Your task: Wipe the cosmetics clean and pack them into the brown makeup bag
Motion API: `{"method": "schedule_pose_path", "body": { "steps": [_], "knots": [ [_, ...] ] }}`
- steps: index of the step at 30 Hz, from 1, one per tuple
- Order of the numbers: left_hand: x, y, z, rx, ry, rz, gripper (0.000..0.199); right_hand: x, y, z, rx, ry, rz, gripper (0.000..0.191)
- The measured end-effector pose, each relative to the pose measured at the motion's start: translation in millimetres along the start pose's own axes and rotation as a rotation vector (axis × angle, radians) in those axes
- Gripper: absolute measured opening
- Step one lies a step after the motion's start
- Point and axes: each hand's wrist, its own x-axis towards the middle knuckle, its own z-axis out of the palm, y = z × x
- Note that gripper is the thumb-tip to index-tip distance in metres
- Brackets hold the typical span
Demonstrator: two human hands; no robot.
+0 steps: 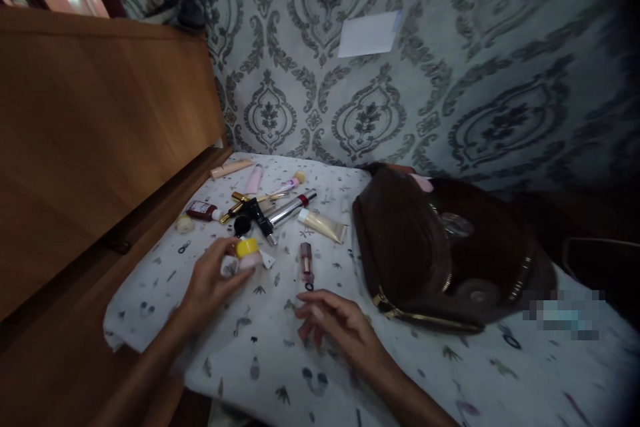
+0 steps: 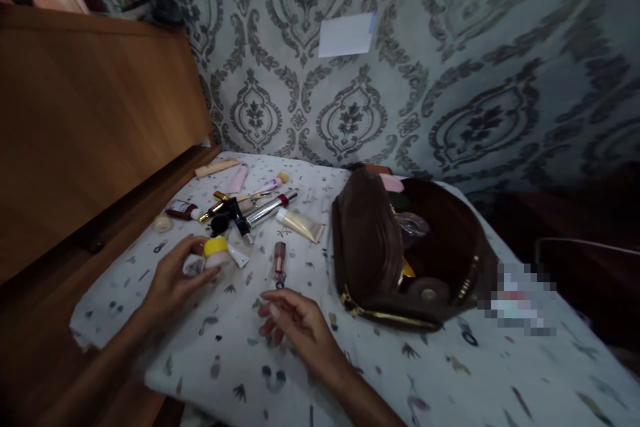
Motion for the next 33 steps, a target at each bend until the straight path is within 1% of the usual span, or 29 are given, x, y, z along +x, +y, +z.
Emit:
{"method": "schedule_pose_path", "body": {
  "steps": [1, 3, 5, 7, 9, 10, 11, 12, 13, 15, 16, 17, 19, 20, 22, 24, 26, 28, 31, 33],
  "knots": [
    [-5.5, 13.4, 4.3, -0.044, -0.015, 0.079, 0.035, 0.2, 1.7, 1.9, 0.095, -0.023, 0.014, 0.055],
    [-14.9, 38.4, 14.8, -0.097, -0.097, 0.254, 0.036, 0.4, 6.5, 5.1, 0.266, -0.042, 0.018, 0.059],
    [-20.8, 58.1, 26.3, -0.07, -0.142, 0.408, 0.037, 0.0, 10.9, 6.8, 0.385, -0.066, 0.007, 0.056],
    [-21.5, 70.8, 35.5, -0.005, -0.148, 0.514, 0.036, -0.5, 12.3, 6.7, 0.458, -0.07, 0.006, 0.05],
    [-16.7, 77.4, 38.9, -0.02, -0.196, 0.563, 0.038, -0.6, 10.2, 5.1, 0.486, -0.022, 0.002, 0.049],
    [-12.7, 79.3, 38.0, -0.079, -0.241, 0.554, 0.041, -0.3, 8.3, 3.8, 0.482, 0.022, -0.012, 0.049],
    [-8.0, 80.9, 35.6, -0.163, -0.285, 0.516, 0.044, 0.2, 6.2, 2.4, 0.457, 0.064, -0.029, 0.05],
    [-3.2, 82.6, 32.2, -0.255, -0.308, 0.45, 0.044, 0.9, 4.1, 0.8, 0.414, 0.095, -0.046, 0.05],
    [1.5, 84.8, 28.6, -0.335, -0.296, 0.364, 0.042, 1.6, 2.5, -0.7, 0.357, 0.121, -0.063, 0.049],
    [8.6, 91.5, 23.5, -0.423, -0.227, 0.228, 0.035, 3.0, 0.8, -3.4, 0.22, 0.172, -0.1, 0.047],
    [10.6, 96.0, 23.2, -0.439, -0.201, 0.203, 0.034, 3.3, 0.8, -4.2, 0.147, 0.204, -0.124, 0.047],
    [11.4, 101.0, 25.0, -0.44, -0.197, 0.212, 0.034, 3.2, 1.3, -4.7, 0.073, 0.234, -0.152, 0.049],
    [10.0, 110.7, 34.7, -0.394, -0.245, 0.281, 0.032, 2.1, 3.1, -4.3, -0.082, 0.276, -0.209, 0.048],
    [8.5, 114.7, 42.0, -0.352, -0.283, 0.322, 0.031, 1.2, 4.1, -3.7, -0.164, 0.281, -0.231, 0.043],
    [5.4, 119.1, 58.1, -0.269, -0.363, 0.374, 0.031, -0.6, 6.0, -2.4, -0.314, 0.285, -0.257, 0.027],
    [3.7, 119.0, 72.3, -0.256, -0.418, 0.367, 0.031, -1.9, 7.6, -1.8, -0.408, 0.3, -0.257, 0.015],
    [3.7, 115.8, 81.3, -0.327, -0.438, 0.296, 0.031, -2.4, 8.9, -2.4, -0.423, 0.306, -0.236, 0.016],
    [4.6, 111.4, 85.6, -0.409, -0.441, 0.194, 0.03, -2.4, 9.9, -3.9, -0.407, 0.294, -0.217, 0.02],
    [6.4, 105.1, 86.9, -0.519, -0.447, 0.035, 0.03, -2.5, 10.5, -5.9, -0.407, 0.289, -0.219, 0.024],
    [6.8, 102.3, 86.5, -0.603, -0.447, -0.067, 0.032, -2.5, 10.4, -6.5, -0.383, 0.276, -0.236, 0.03]
  ]
}}
